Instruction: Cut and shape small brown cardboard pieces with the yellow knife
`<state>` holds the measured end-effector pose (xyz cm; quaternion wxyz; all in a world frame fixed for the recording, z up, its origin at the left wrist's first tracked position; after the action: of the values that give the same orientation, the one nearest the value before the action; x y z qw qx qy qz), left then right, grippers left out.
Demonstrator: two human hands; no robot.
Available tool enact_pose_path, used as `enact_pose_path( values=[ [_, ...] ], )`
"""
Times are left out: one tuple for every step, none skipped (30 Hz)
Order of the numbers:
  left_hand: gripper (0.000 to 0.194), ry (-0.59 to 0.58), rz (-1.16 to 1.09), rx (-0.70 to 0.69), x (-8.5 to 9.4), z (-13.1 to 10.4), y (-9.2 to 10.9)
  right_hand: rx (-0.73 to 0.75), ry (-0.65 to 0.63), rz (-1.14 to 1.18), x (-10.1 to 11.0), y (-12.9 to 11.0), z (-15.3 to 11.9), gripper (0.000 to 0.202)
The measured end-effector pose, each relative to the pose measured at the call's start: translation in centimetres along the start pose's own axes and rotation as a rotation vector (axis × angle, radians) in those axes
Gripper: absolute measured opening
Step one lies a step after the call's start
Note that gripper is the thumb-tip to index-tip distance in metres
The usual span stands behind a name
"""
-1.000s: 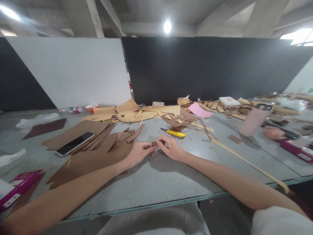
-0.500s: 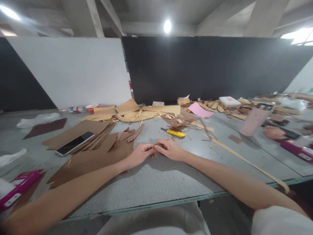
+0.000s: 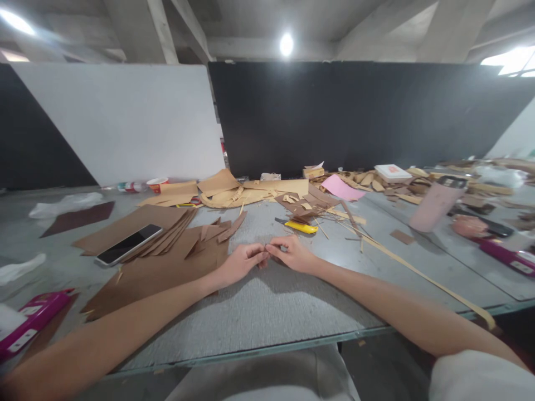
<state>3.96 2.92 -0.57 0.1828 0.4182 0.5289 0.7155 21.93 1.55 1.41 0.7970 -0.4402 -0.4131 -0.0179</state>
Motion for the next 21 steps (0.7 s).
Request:
enact_pose_path(
  values=[
    [0.048, 0.016, 0.018, 0.003, 0.0, -0.1, 0.1, -0.002, 0.008, -0.006, 0.0, 0.0, 0.0, 0.057],
    [0.047, 0.033, 0.041, 0.004, 0.1, -0.1, 0.2, -0.003, 0.016, -0.011, 0.1, 0.0, 0.0, 0.057],
    [0.045, 0.051, 0.065, 0.004, 0.1, -0.2, 0.3, -0.005, 0.02, -0.015, 0.1, 0.0, 0.0, 0.057],
    [0.043, 0.068, 0.088, 0.003, 0.2, -0.3, 0.3, -0.007, 0.023, -0.016, 0.1, 0.0, 0.0, 0.057],
    [0.042, 0.081, 0.109, 0.004, 0.3, -0.3, 0.4, -0.008, 0.024, -0.016, 0.1, 0.0, -0.1, 0.057],
    [0.041, 0.09, 0.125, 0.005, 0.3, -0.4, 0.5, -0.009, 0.022, -0.015, 0.0, 0.0, -0.1, 0.057],
    [0.042, 0.096, 0.134, 0.006, 0.4, -0.4, 0.5, -0.008, 0.022, -0.015, 0.0, 0.0, -0.1, 0.057],
    [0.042, 0.096, 0.133, 0.005, 0.4, -0.4, 0.6, -0.007, 0.022, -0.016, 0.0, 0.0, 0.0, 0.057],
    [0.043, 0.093, 0.123, 0.004, 0.4, -0.4, 0.6, -0.007, 0.02, -0.017, 0.0, 0.0, 0.0, 0.057],
    [0.044, 0.087, 0.105, 0.002, 0.3, -0.4, 0.7, -0.008, 0.019, -0.017, -0.1, 0.1, 0.0, 0.056],
    [0.045, 0.081, 0.079, -0.001, 0.3, -0.4, 0.8, -0.01, 0.014, -0.017, -0.1, 0.1, 0.0, 0.055],
    [0.046, 0.076, 0.053, -0.003, 0.3, -0.3, 0.8, -0.013, 0.008, -0.015, -0.1, 0.2, 0.0, 0.054],
    [0.047, 0.071, 0.029, -0.004, 0.3, -0.3, 0.9, -0.016, 0.0, -0.012, -0.2, 0.3, 0.0, 0.052],
    [0.049, 0.07, 0.01, -0.005, 0.3, -0.3, 0.9, -0.019, -0.005, -0.011, -0.2, 0.3, 0.0, 0.051],
    [0.05, 0.07, 0.0, -0.004, 0.3, -0.2, 0.9, -0.021, 0.0, -0.014, -0.2, 0.4, 0.0, 0.049],
    [0.05, 0.072, 0.001, -0.001, 0.3, -0.2, 1.0, -0.023, 0.015, -0.02, -0.2, 0.5, 0.1, 0.047],
    [0.051, 0.078, 0.014, 0.0, 0.4, -0.2, 1.0, -0.024, 0.039, -0.028, -0.1, 0.5, 0.0, 0.045],
    [0.051, 0.088, 0.04, 0.002, 0.4, -0.3, 1.1, -0.023, 0.07, -0.035, -0.1, 0.5, 0.0, 0.044],
    [0.05, 0.1, 0.077, 0.004, 0.4, -0.4, 1.1, -0.023, 0.099, -0.037, 0.0, 0.5, 0.0, 0.042],
    [0.05, 0.117, 0.119, 0.004, 0.3, -0.5, 1.2, -0.024, 0.121, -0.024, 0.1, 0.5, 0.0, 0.041],
    [0.049, 0.137, 0.159, 0.0, 0.2, -0.7, 1.4, -0.025, 0.136, 0.008, 0.2, 0.6, 0.1, 0.04]
  ],
)
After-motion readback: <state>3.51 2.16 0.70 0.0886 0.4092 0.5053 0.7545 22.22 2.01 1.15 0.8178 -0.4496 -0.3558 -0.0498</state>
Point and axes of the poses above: each hand's wrist, its own z-axis towards the middle knuckle, its own x-axis out of the back of the hand, y = z × x, the point moved 4 cm from there along z, towards the middle knuckle, and after that the axes turned 12 degrees about -y, right-handed, at the moved point
